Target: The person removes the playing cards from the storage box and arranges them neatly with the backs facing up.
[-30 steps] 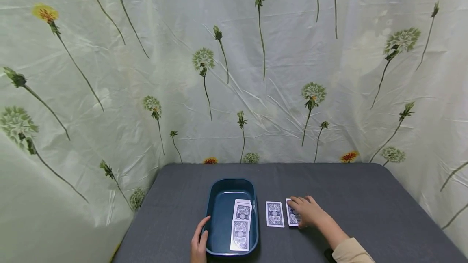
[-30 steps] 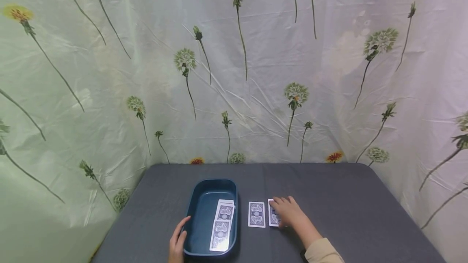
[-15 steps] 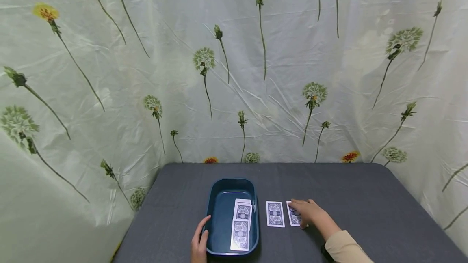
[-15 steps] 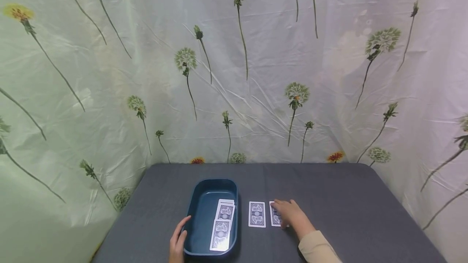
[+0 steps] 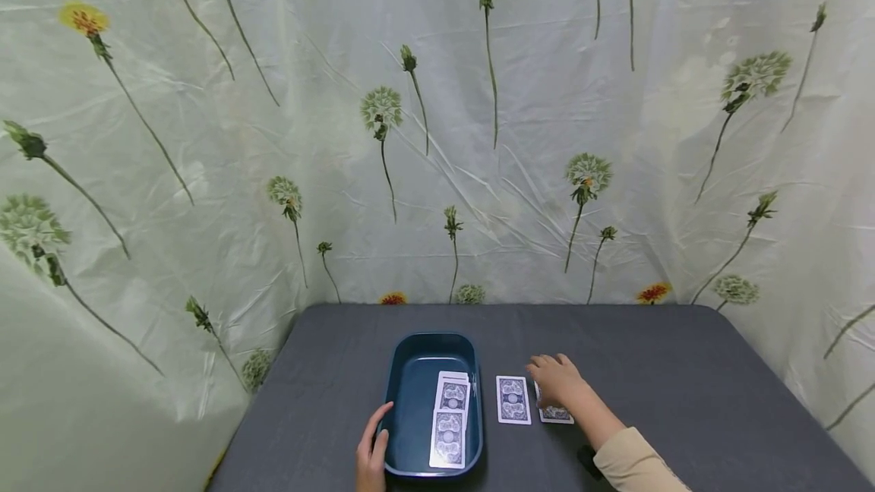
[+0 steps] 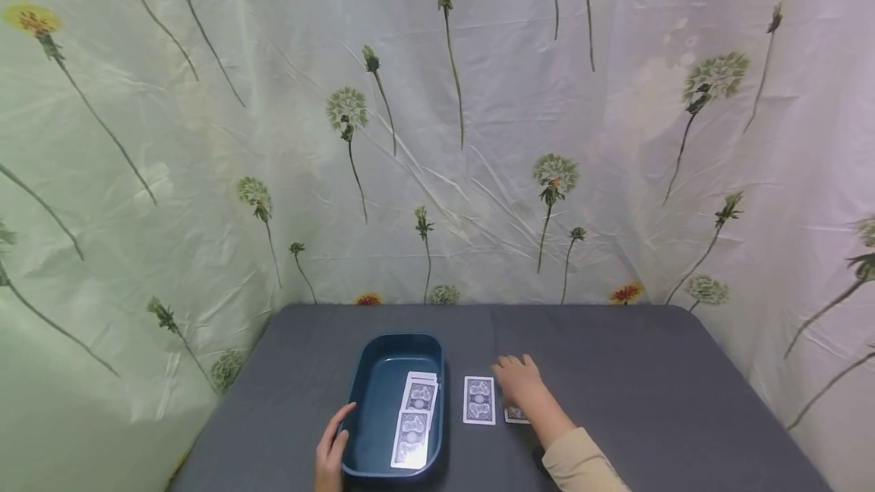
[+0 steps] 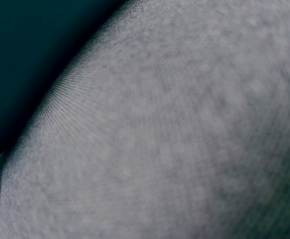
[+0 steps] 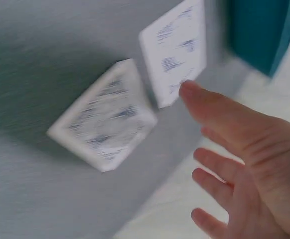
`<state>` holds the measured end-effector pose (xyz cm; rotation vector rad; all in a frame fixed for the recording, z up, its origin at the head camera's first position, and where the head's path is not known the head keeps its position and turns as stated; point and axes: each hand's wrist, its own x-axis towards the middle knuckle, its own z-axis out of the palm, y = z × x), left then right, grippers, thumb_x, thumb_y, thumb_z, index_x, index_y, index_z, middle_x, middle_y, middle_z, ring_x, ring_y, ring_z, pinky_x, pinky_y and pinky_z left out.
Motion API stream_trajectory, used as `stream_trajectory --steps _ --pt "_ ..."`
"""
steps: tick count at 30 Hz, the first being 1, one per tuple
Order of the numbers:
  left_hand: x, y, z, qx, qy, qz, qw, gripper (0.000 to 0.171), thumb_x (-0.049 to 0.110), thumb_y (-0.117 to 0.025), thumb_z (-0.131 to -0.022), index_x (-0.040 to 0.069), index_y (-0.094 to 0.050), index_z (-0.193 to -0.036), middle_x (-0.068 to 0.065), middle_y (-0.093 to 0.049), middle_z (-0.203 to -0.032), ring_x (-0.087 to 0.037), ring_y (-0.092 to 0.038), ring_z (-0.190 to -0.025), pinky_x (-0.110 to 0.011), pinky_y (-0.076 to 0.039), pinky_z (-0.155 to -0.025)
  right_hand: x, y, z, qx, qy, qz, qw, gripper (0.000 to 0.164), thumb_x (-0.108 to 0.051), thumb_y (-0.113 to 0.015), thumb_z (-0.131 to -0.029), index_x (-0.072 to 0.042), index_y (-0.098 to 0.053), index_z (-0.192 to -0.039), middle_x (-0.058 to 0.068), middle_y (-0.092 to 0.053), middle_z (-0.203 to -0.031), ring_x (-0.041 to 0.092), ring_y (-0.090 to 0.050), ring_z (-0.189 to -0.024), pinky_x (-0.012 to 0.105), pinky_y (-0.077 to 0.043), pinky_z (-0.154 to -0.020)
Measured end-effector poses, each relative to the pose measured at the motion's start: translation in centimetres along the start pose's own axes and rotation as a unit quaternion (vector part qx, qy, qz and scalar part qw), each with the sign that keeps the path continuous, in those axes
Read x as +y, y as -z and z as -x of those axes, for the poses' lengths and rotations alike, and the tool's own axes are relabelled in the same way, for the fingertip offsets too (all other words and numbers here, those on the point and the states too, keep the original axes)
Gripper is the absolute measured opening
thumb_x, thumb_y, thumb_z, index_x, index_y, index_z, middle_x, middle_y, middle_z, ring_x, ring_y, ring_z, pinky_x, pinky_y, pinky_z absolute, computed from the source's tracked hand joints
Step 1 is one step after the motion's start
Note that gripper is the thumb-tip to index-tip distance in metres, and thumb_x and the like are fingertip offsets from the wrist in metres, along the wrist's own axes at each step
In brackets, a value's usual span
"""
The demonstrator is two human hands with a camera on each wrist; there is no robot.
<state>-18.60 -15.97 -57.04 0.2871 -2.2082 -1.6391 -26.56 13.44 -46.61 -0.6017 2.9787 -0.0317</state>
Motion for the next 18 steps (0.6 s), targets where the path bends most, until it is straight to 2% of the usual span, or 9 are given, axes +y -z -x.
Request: stream_trajectory --steps 5,8,11,14,18 --pt "0.1 0.2 0.0 -0.009 0.011 -0.003 0.9999 0.033 0.008 -0.041 -0.093 0.010 -0.056 -0.122 -0.009 -0.055 -0.127 0.010 -0.040 -0.110 -0.011 -0.031 -0.093 -3.6 1.2 -1.0 0.097 0.012 0.027 0.995 0.053 -0.027 -0.075 -0.072 -0.007 -0.057 -0.118 0.011 -0.054 -0.126 0.027 -0.048 -0.118 0.048 -0.032 -0.101" --pt "0.2 0.3 -0.1 -0.012 0.018 -0.007 0.9997 0.033 0.009 -0.041 -0.092 0.011 -0.056 -0.122 -0.008 -0.054 -0.128 0.011 -0.039 -0.110 -0.012 -0.031 -0.093 -5.8 0.8 -1.5 0.166 0.029 0.027 0.985 0.058 -0.033 -0.072 -0.074 -0.009 -0.054 -0.123 0.010 -0.052 -0.130 0.024 -0.048 -0.119 0.046 -0.034 -0.101" --pt "0.1 0.2 -0.1 -0.010 0.010 0.002 0.9999 0.033 0.007 -0.041 -0.092 0.009 -0.056 -0.122 -0.009 -0.055 -0.127 0.013 -0.039 -0.109 -0.010 -0.031 -0.093 -7.9 -0.1 -1.7 0.208 0.055 0.015 0.976 0.065 -0.037 -0.071 -0.074 -0.009 -0.049 -0.129 0.011 -0.049 -0.134 0.024 -0.047 -0.121 0.046 -0.036 -0.100" --pt "0.0 0.2 -0.1 -0.009 -0.005 0.009 0.9999 0.033 0.006 -0.041 -0.092 0.009 -0.056 -0.121 -0.010 -0.055 -0.126 0.016 -0.038 -0.108 -0.007 -0.030 -0.091 -9.6 -1.3 -1.8 0.197 0.081 0.008 0.977 0.073 -0.043 -0.071 -0.072 -0.009 -0.046 -0.132 0.011 -0.046 -0.137 0.025 -0.045 -0.123 0.044 -0.035 -0.101" --pt "-0.1 0.2 0.0 -0.002 -0.006 0.007 1.0000 0.033 0.005 -0.041 -0.092 0.009 -0.057 -0.120 -0.011 -0.056 -0.125 0.016 -0.038 -0.108 -0.007 -0.030 -0.091 -11.3 -2.9 -1.7 0.135 0.106 0.032 0.985 0.087 -0.057 -0.070 -0.066 -0.010 -0.043 -0.134 0.011 -0.043 -0.139 0.025 -0.043 -0.126 0.042 -0.032 -0.104"
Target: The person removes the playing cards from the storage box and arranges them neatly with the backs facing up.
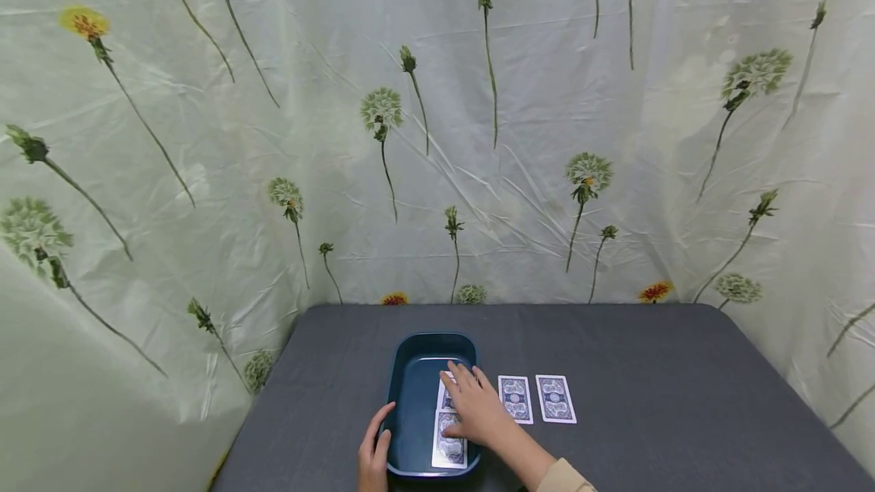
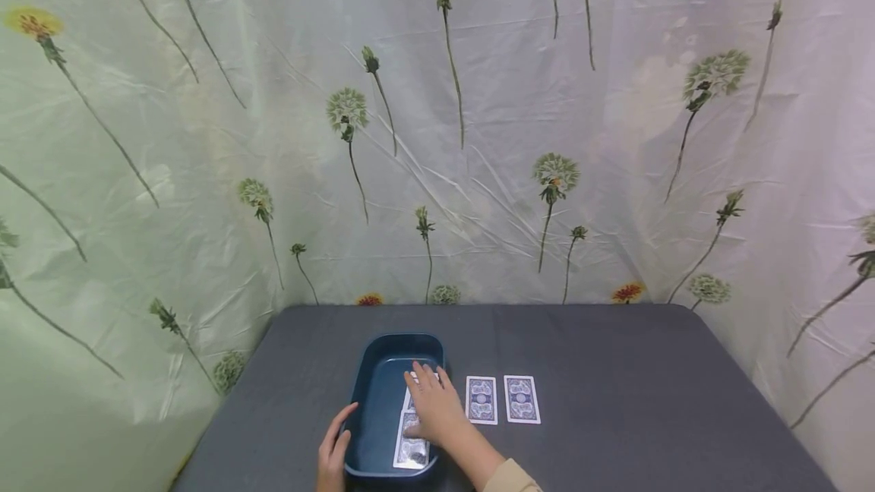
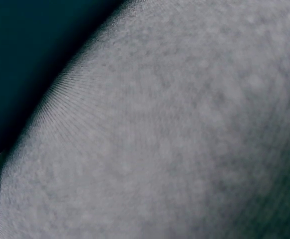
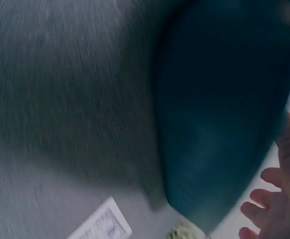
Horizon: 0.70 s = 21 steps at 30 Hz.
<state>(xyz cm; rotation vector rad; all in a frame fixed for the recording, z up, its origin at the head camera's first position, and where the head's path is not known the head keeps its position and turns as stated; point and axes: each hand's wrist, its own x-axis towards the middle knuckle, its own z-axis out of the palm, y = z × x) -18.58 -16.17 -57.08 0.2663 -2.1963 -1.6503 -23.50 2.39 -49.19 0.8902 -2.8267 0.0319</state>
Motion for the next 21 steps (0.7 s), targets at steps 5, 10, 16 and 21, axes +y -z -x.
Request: stream_trajectory --steps 5,10,16,21 --pt "0.2 0.0 0.0 -0.007 0.029 -0.015 0.9994 0.034 0.007 -0.040 -0.091 0.011 -0.056 -0.121 -0.008 -0.054 -0.127 0.007 -0.041 -0.111 -0.019 -0.033 -0.097 -0.9 -1.4 0.2 -0.061 0.017 0.052 0.997 0.095 -0.068 -0.068 -0.056 -0.014 -0.047 -0.131 0.006 -0.049 -0.134 0.020 -0.048 -0.121 0.039 -0.033 -0.103" --pt "0.5 0.0 0.1 -0.002 0.040 -0.029 0.9988 0.035 0.006 -0.040 -0.091 0.010 -0.056 -0.122 -0.008 -0.054 -0.128 0.005 -0.041 -0.112 -0.035 -0.034 -0.101 -1.4 -1.8 0.1 -0.089 0.028 0.099 0.991 0.095 -0.073 -0.067 -0.052 -0.017 -0.051 -0.127 0.001 -0.055 -0.128 0.017 -0.054 -0.113 0.038 -0.035 -0.101" --pt "0.4 -0.2 0.2 0.013 0.002 -0.002 0.9999 0.034 0.002 -0.040 -0.090 0.007 -0.058 -0.119 -0.011 -0.056 -0.125 0.017 -0.038 -0.106 -0.007 -0.030 -0.091 -1.7 -2.2 -0.1 -0.076 0.034 0.148 0.985 0.088 -0.074 -0.068 -0.047 -0.023 -0.057 -0.117 -0.005 -0.059 -0.107 0.012 -0.057 -0.090 0.033 -0.038 -0.089" --pt "0.3 -0.4 0.1 0.017 -0.012 0.007 0.9998 0.034 0.001 -0.040 -0.090 0.006 -0.058 -0.118 -0.013 -0.056 -0.123 0.019 -0.037 -0.105 -0.004 -0.029 -0.089 -1.8 -2.4 -0.1 -0.055 0.039 0.153 0.986 0.087 -0.072 -0.070 -0.045 -0.023 -0.058 -0.115 -0.006 -0.056 -0.100 0.010 -0.055 -0.086 0.031 -0.039 -0.085"
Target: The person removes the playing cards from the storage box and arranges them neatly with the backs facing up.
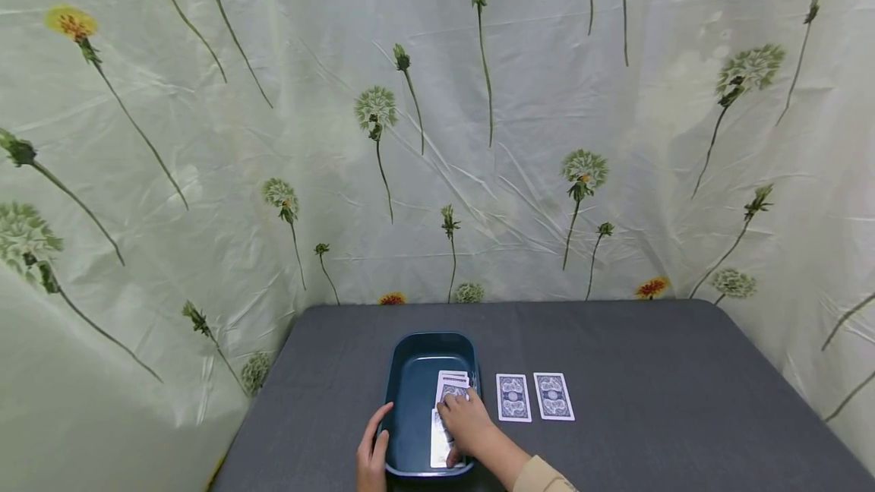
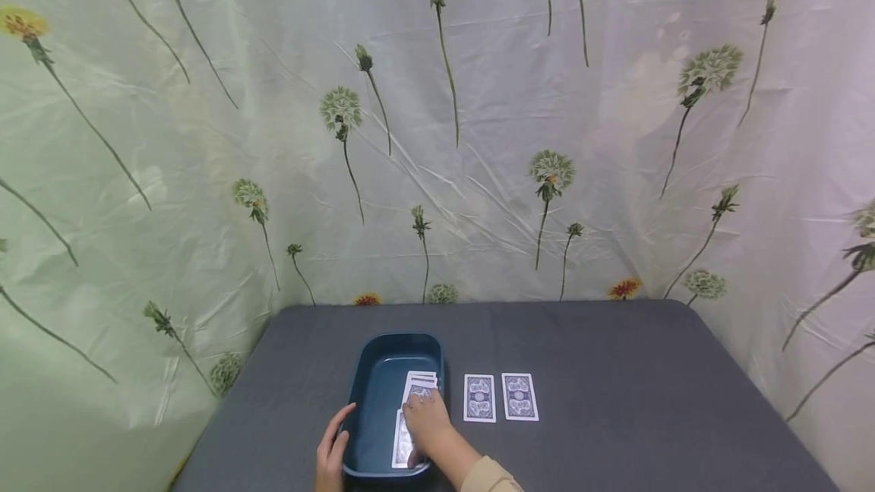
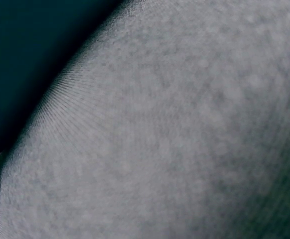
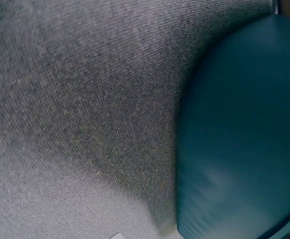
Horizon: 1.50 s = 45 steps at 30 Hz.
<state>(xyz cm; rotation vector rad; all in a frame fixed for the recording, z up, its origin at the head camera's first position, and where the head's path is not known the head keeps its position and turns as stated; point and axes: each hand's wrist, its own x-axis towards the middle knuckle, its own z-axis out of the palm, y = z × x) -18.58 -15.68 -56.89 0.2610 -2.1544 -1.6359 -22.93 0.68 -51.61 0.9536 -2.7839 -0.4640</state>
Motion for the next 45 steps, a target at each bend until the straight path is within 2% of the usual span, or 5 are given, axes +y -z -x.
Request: stream_trajectory --steps 12,18,31,41,45 --pt "0.0 0.0 0.0 -0.008 0.009 0.000 0.9999 0.034 0.003 -0.040 -0.091 0.007 -0.057 -0.119 -0.012 -0.056 -0.124 0.019 -0.037 -0.105 -0.006 -0.030 -0.089 0.1 0.5 0.2 -0.011 0.012 -0.038 0.999 0.075 -0.065 -0.072 -0.049 -0.042 -0.053 -0.118 -0.001 -0.056 -0.107 0.014 -0.055 -0.094 0.033 -0.042 -0.087" --pt "0.2 0.2 0.0 -0.023 0.039 -0.016 0.9988 0.034 0.007 -0.039 -0.092 0.010 -0.056 -0.121 -0.009 -0.054 -0.128 0.015 -0.038 -0.107 -0.010 -0.031 -0.091 0.4 0.8 0.3 -0.028 0.018 -0.057 0.998 0.067 -0.063 -0.074 -0.053 -0.033 -0.053 -0.108 -0.001 -0.055 -0.111 0.016 -0.057 -0.092 0.032 -0.040 -0.085" --pt "0.4 0.2 -0.1 -0.023 0.041 -0.022 0.9987 0.034 0.007 -0.038 -0.092 0.010 -0.055 -0.122 -0.009 -0.053 -0.129 0.015 -0.037 -0.107 -0.012 -0.032 -0.092 0.2 1.3 0.3 -0.042 0.026 -0.070 0.996 0.070 -0.067 -0.070 -0.056 -0.020 -0.056 -0.105 -0.004 -0.055 -0.098 0.009 -0.059 -0.076 0.025 -0.038 -0.074" --pt "0.2 0.2 -0.1 -0.015 0.023 -0.025 0.9993 0.034 0.006 -0.040 -0.091 0.009 -0.057 -0.120 -0.011 -0.054 -0.126 0.010 -0.040 -0.109 -0.019 -0.035 -0.095 -0.1 1.4 0.6 -0.038 0.026 -0.084 0.995 0.069 -0.064 -0.072 -0.056 -0.020 -0.056 -0.107 -0.005 -0.056 -0.099 0.010 -0.060 -0.082 0.028 -0.040 -0.080" --pt "-0.1 0.2 0.0 -0.009 -0.010 -0.003 0.9999 0.032 0.002 -0.040 -0.091 0.004 -0.057 -0.118 -0.016 -0.056 -0.123 0.017 -0.038 -0.106 -0.008 -0.032 -0.089 0.4 1.6 0.6 -0.022 0.044 -0.098 0.994 0.077 -0.063 -0.073 -0.057 -0.020 -0.053 -0.118 -0.006 -0.057 -0.110 0.010 -0.058 -0.094 0.030 -0.041 -0.085"
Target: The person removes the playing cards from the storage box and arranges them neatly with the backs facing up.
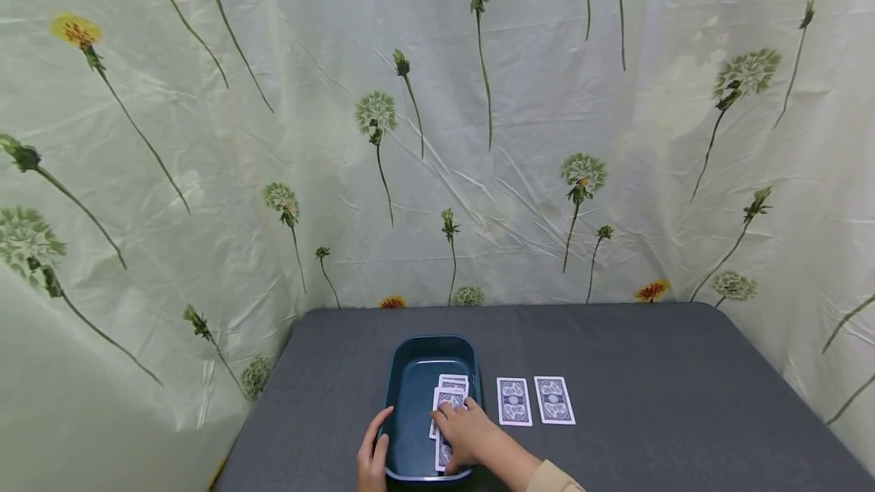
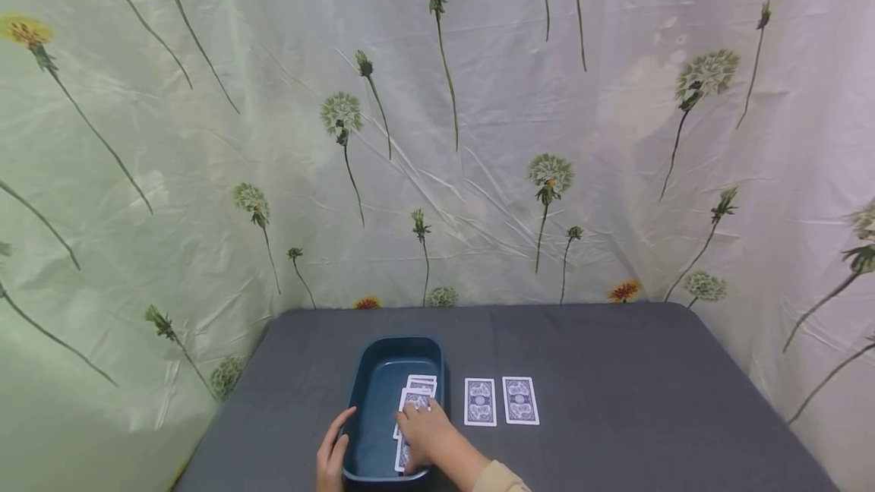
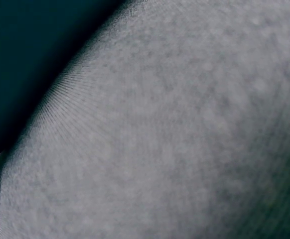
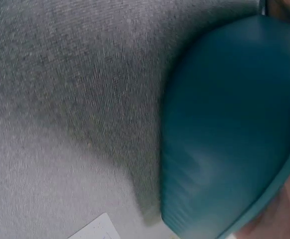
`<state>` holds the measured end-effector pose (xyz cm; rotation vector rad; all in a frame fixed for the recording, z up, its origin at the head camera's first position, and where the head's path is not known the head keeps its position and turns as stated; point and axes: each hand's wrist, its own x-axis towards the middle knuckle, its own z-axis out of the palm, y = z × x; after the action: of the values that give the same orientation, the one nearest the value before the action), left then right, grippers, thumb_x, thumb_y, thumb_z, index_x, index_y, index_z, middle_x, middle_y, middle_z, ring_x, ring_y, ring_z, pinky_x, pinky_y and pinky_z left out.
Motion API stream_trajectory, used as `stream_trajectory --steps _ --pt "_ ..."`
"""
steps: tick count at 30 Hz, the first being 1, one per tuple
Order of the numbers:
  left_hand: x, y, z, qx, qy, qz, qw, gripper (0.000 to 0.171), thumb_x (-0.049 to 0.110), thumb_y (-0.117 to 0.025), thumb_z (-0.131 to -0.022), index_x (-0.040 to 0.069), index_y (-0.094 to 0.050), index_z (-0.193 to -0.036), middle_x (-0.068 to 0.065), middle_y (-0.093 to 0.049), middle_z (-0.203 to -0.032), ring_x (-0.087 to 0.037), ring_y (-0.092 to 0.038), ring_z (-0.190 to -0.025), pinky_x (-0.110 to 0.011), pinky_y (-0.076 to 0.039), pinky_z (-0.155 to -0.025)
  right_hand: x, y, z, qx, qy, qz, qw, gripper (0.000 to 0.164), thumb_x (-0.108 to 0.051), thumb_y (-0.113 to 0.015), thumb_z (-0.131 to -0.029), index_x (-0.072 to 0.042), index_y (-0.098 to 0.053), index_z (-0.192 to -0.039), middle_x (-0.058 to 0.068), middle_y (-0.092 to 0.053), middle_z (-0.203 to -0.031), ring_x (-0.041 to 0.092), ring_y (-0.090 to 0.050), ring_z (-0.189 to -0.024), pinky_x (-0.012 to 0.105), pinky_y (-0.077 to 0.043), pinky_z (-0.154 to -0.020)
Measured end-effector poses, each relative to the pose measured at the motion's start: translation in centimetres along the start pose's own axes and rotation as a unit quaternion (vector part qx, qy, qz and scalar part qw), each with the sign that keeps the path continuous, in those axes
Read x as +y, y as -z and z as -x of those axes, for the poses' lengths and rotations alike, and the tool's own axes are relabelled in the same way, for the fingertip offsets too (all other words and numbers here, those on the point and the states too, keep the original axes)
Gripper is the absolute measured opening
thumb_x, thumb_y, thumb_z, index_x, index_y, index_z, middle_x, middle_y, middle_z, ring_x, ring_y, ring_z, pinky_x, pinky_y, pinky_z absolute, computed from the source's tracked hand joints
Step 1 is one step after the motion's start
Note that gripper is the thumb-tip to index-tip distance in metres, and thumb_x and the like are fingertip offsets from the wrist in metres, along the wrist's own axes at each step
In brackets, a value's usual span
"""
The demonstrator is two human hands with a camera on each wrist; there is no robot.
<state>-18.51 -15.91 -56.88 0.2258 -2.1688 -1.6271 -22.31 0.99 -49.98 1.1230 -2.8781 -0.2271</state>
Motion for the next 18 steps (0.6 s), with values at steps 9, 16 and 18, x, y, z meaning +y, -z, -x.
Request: stream_trajectory --steps 9,16,18 --pt "0.2 0.1 0.1 -0.003 0.011 0.006 0.9999 0.031 0.005 -0.040 -0.093 0.005 -0.057 -0.119 -0.015 -0.055 -0.123 0.019 -0.037 -0.105 -0.007 -0.031 -0.088 2.2 2.1 -0.2 0.086 0.004 -0.062 0.994 0.091 -0.057 -0.073 -0.061 -0.009 -0.043 -0.133 0.003 -0.051 -0.130 0.013 -0.047 -0.119 0.037 -0.036 -0.100" --pt "0.0 0.0 0.0 -0.004 0.027 0.001 0.9996 0.032 0.006 -0.040 -0.092 0.006 -0.057 -0.119 -0.011 -0.056 -0.123 0.019 -0.037 -0.105 -0.008 -0.031 -0.089 6.0 4.6 1.7 0.137 -0.035 -0.100 0.985 0.093 -0.046 -0.078 -0.062 -0.005 -0.039 -0.136 0.009 -0.046 -0.135 0.020 -0.044 -0.122 0.046 -0.030 -0.102" --pt "0.0 -0.1 0.0 -0.003 0.032 0.000 0.9995 0.032 0.006 -0.040 -0.093 0.007 -0.057 -0.119 -0.009 -0.056 -0.122 0.019 -0.036 -0.104 -0.008 -0.031 -0.089 7.4 4.8 2.6 0.144 -0.057 -0.105 0.982 0.094 -0.043 -0.080 -0.061 -0.004 -0.039 -0.136 0.010 -0.046 -0.136 0.021 -0.044 -0.122 0.048 -0.029 -0.102"
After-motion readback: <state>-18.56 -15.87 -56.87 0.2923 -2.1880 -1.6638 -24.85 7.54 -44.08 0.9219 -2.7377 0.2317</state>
